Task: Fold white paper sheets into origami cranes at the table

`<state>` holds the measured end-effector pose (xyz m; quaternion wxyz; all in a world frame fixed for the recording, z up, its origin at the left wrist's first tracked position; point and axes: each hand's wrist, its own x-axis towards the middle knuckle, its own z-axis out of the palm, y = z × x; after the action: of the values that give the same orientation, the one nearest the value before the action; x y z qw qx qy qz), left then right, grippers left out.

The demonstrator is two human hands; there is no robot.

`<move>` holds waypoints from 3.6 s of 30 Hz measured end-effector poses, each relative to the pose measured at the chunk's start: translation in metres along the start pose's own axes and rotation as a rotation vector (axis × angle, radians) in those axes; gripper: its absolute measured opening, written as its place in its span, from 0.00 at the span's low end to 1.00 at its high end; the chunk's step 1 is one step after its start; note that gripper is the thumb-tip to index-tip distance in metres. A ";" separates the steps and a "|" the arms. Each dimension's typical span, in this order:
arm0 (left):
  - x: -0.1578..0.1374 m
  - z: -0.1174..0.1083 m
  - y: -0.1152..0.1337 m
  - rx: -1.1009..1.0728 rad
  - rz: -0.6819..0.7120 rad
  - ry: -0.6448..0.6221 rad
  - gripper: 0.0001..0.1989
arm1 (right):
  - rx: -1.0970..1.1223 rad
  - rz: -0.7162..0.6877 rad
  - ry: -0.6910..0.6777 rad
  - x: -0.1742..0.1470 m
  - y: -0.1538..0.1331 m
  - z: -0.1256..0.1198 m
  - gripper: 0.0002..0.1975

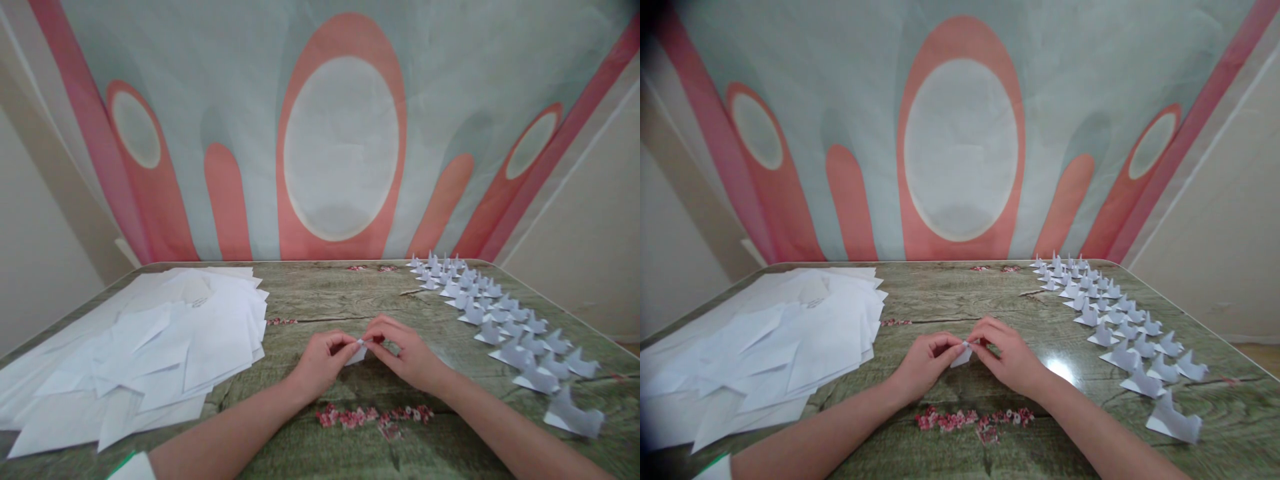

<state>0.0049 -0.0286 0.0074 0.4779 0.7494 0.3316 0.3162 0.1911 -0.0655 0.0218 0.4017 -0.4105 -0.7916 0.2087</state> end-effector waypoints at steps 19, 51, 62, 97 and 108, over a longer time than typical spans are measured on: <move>-0.003 -0.001 0.003 0.184 0.042 -0.017 0.10 | -0.154 0.104 -0.136 -0.001 0.001 0.005 0.04; -0.006 0.000 0.007 0.278 0.053 -0.165 0.15 | -0.114 0.361 -0.146 -0.001 -0.023 0.001 0.04; -0.004 0.001 0.005 0.055 -0.111 -0.093 0.13 | 0.030 0.352 -0.048 0.003 -0.010 -0.003 0.06; 0.002 -0.003 0.002 -0.250 -0.235 -0.024 0.21 | -0.167 -0.023 0.154 -0.001 -0.006 0.010 0.05; 0.002 -0.001 0.002 -0.319 -0.248 0.069 0.19 | -0.207 0.029 0.283 -0.007 -0.009 0.022 0.04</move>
<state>0.0054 -0.0274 0.0098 0.6143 0.6062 0.3832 0.3291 0.1715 -0.0770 0.0115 0.4618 -0.4862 -0.7384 0.0719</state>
